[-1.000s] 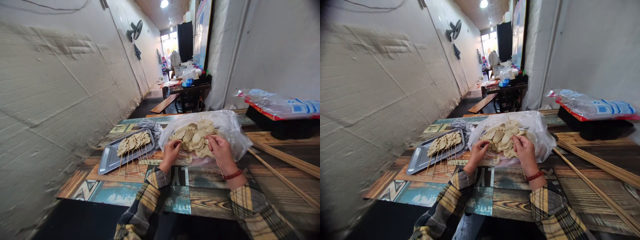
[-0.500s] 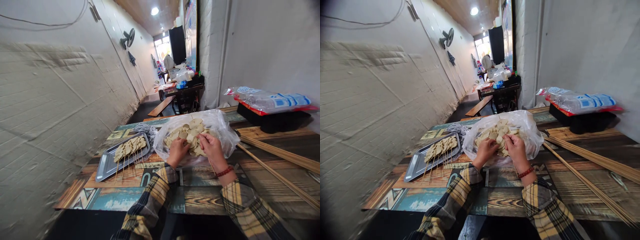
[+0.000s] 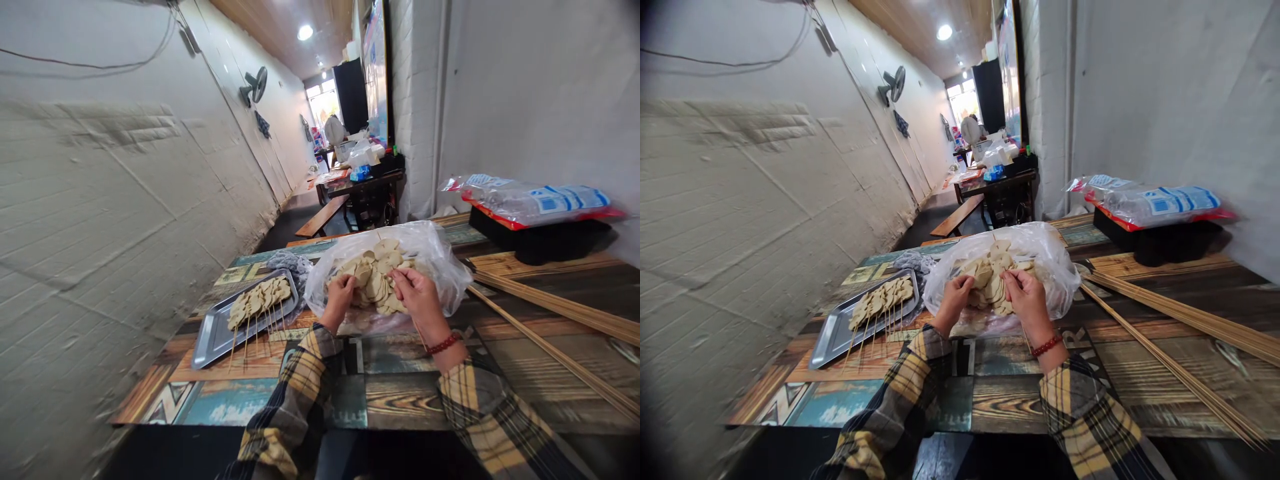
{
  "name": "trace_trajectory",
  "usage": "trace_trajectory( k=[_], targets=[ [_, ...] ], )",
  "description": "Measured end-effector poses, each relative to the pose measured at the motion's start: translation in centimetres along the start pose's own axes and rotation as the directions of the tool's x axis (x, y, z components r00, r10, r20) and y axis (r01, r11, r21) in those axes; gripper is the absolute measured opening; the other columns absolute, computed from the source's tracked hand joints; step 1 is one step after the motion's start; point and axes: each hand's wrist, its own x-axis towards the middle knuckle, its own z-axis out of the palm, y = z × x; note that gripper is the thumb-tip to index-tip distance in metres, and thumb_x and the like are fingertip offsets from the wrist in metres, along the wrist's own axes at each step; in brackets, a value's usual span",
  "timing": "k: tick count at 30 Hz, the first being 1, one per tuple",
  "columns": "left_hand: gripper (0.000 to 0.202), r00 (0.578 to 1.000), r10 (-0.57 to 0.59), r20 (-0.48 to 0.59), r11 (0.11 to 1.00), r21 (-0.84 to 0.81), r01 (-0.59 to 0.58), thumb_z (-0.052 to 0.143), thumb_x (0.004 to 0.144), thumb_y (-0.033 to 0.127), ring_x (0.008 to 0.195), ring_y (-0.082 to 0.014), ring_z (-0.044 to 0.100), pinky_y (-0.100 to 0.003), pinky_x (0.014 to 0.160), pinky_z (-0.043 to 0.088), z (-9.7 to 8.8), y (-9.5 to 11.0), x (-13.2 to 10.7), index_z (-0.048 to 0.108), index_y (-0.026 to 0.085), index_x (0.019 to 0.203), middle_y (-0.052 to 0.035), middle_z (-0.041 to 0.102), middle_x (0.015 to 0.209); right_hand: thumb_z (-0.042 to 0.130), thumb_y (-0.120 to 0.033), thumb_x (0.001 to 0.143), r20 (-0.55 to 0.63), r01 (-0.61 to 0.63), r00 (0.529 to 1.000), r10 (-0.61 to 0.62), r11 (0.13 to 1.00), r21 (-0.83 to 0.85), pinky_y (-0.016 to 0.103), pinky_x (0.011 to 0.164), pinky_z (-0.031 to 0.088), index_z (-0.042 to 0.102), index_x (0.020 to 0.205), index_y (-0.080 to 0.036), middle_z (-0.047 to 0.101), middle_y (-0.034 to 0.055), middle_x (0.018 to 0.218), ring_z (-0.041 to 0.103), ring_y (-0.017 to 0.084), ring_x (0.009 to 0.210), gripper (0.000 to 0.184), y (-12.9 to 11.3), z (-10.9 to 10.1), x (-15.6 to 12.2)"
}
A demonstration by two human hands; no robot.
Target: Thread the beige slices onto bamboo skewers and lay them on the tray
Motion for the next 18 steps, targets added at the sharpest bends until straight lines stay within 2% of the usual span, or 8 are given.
trace_trajectory(
  k=[4,8,10,12,14,18],
  targets=[
    [0.015,0.996,-0.081,0.031,0.974,-0.21,0.085,0.062,0.081,0.033,0.057,-0.0154,0.065,-0.023,0.05,0.043,-0.9,0.5,-0.2,0.065,0.018,0.081,0.0011,0.065,0.065,0.066,-0.058,0.082,-0.001,-0.008,1.0,0.008,1.0,0.005,0.024,0.042,0.026,0.07,0.084,-0.017,0.046,-0.0072,0.048,0.038,0.01,0.045,0.041,0.1,0.1,0.0],
    [0.018,0.999,-0.035,0.038,0.947,-0.319,0.045,0.069,0.077,0.033,0.066,-0.016,0.069,-0.027,0.064,0.055,-0.9,1.1,-0.7,0.067,0.017,0.087,-0.0004,0.069,0.075,0.068,-0.059,0.081,-0.005,-0.008,1.0,0.008,1.0,-0.01,0.024,0.042,0.026,0.071,0.084,-0.017,0.046,-0.0071,0.048,0.038,0.01,0.044,0.043,0.2,0.1,-0.1],
    [0.019,0.995,0.023,0.101,0.965,-0.262,0.004,0.07,0.077,0.032,0.069,-0.0165,0.07,-0.028,0.067,0.056,-0.7,1.2,-1.1,0.07,0.016,0.088,-0.0019,0.071,0.075,0.068,-0.061,0.08,-0.004,-0.006,1.0,0.006,1.0,-0.025,0.024,0.041,0.027,0.071,0.084,-0.016,0.046,-0.007,0.048,0.039,0.01,0.044,0.044,0.2,0.1,-0.1],
    [0.019,0.981,0.073,0.181,0.987,-0.153,-0.045,0.07,0.077,0.029,0.069,-0.016,0.069,-0.026,0.065,0.054,-0.6,1.0,-1.5,0.073,0.016,0.089,-0.0033,0.073,0.075,0.067,-0.062,0.08,-0.003,-0.005,1.0,0.005,0.999,-0.043,0.024,0.041,0.027,0.071,0.084,-0.016,0.046,-0.007,0.048,0.039,0.01,0.044,0.046,0.2,0.0,-0.1],
    [0.019,0.975,0.09,0.206,0.995,-0.067,-0.077,0.068,0.078,0.027,0.065,-0.0145,0.067,-0.024,0.061,0.052,-0.8,0.6,-1.7,0.074,0.015,0.091,-0.0046,0.075,0.078,0.067,-0.064,0.08,-0.004,0.0,1.0,0.0,0.998,-0.058,0.024,0.041,0.027,0.071,0.084,-0.016,0.046,-0.0068,0.048,0.039,0.01,0.044,0.048,0.2,0.0,-0.1],
    [0.019,0.998,0.054,0.043,0.998,-0.016,-0.053,0.06,0.082,0.027,0.058,-0.0124,0.064,-0.023,0.055,0.049,-2.3,-0.5,-1.3,0.074,0.015,0.089,-0.0055,0.076,0.082,0.068,-0.066,0.078,-0.003,0.002,1.0,-0.002,0.999,-0.048,0.024,0.041,0.027,0.071,0.082,-0.017,0.046,-0.0065,0.048,0.04,0.01,0.044,0.05,0.3,-0.1,0.0]
  ],
)
